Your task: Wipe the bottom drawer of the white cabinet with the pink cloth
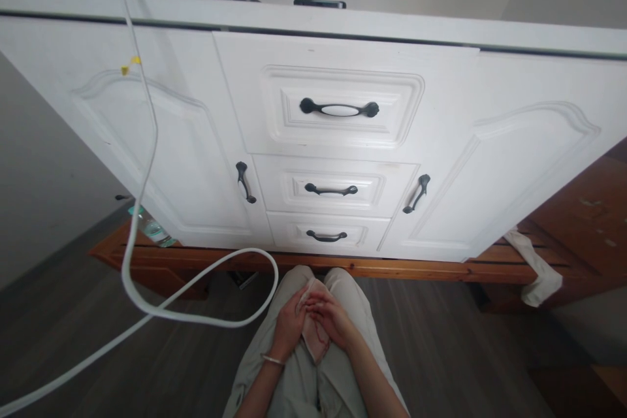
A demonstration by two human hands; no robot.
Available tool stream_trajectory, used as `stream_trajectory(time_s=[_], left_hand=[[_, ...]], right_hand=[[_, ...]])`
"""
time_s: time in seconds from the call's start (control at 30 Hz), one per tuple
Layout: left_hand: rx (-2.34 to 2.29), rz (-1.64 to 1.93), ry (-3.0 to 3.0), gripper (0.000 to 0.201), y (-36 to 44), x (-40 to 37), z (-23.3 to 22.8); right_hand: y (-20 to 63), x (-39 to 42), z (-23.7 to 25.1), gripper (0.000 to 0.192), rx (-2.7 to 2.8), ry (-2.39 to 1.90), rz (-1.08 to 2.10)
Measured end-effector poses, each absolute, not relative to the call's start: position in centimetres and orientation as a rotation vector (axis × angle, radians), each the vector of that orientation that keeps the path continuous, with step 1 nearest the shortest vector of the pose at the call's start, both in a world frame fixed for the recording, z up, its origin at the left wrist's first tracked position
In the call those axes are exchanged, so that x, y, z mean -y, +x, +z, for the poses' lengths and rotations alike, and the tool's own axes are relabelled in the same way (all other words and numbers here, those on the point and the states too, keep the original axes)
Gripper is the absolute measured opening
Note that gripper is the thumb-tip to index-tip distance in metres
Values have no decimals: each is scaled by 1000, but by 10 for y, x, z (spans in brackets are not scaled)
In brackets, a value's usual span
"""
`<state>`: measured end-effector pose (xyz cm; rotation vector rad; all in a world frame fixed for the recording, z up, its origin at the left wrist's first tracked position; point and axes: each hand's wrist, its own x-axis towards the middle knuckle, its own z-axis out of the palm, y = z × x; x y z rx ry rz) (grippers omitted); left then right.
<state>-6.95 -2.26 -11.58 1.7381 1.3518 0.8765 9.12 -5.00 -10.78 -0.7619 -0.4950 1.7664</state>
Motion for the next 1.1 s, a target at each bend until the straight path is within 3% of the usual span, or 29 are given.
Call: stream_trajectory(time_s=[1.1], left_hand=[[-1355, 897, 1678, 47, -70, 21, -115]], right_hand=[[90, 53, -105, 29, 550, -819, 1745]])
